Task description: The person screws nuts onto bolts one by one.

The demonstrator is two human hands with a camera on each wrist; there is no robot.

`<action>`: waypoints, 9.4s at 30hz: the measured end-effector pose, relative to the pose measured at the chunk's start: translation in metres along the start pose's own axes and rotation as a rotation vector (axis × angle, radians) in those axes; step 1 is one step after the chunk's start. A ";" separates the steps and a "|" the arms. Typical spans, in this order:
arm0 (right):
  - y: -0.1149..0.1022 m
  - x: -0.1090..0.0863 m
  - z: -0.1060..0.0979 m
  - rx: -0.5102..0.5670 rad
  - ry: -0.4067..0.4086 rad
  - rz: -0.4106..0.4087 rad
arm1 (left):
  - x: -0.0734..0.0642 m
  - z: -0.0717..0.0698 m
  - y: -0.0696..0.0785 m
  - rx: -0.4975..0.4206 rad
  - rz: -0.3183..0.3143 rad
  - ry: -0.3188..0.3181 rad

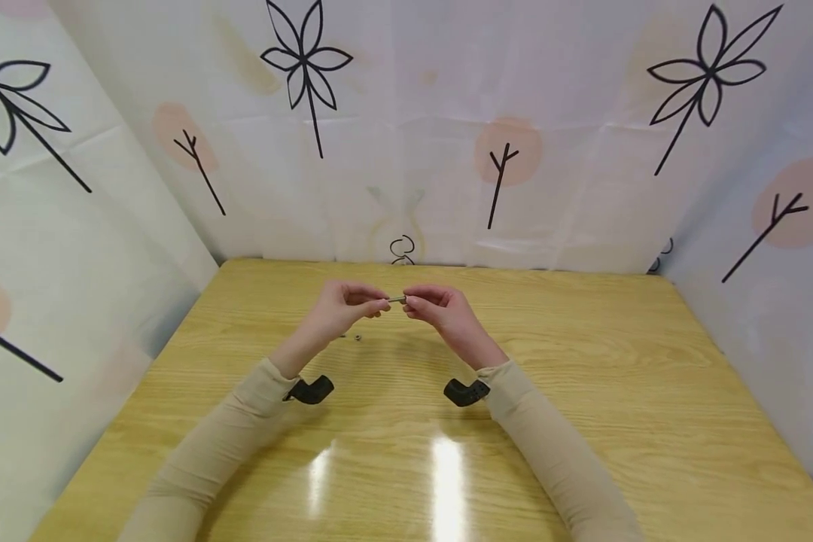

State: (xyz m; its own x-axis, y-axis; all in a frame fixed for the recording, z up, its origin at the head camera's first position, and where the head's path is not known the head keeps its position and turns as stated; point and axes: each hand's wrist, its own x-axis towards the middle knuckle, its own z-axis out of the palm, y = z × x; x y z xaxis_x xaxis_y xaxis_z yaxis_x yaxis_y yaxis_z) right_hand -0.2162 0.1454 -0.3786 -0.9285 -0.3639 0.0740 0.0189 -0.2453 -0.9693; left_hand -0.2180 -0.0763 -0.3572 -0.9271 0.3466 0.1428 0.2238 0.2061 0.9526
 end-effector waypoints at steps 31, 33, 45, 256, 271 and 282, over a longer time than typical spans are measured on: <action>-0.003 -0.021 -0.011 -0.293 0.044 -0.229 | -0.003 0.025 0.000 -0.040 0.065 0.021; -0.003 -0.022 -0.010 -0.298 0.043 -0.244 | -0.004 0.025 0.001 -0.050 0.056 0.019; 0.002 -0.021 -0.009 -0.398 0.079 -0.169 | -0.003 0.033 -0.003 -0.117 0.064 0.013; 0.005 -0.018 -0.008 -0.289 0.059 -0.037 | 0.000 0.043 -0.022 -0.452 -0.062 0.052; 0.005 -0.017 -0.007 -0.267 0.057 -0.037 | 0.001 0.043 -0.020 -0.435 -0.058 0.074; 0.007 -0.015 -0.005 -0.282 0.062 0.057 | 0.001 0.044 -0.024 -0.393 -0.002 0.054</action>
State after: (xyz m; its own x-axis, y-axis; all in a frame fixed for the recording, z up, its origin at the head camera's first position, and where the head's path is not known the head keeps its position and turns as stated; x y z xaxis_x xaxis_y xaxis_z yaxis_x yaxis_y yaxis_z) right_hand -0.2038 0.1541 -0.3879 -0.9498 -0.3126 0.0118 -0.0244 0.0363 -0.9990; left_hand -0.2105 -0.0404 -0.3916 -0.9442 0.2959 0.1449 0.0997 -0.1626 0.9816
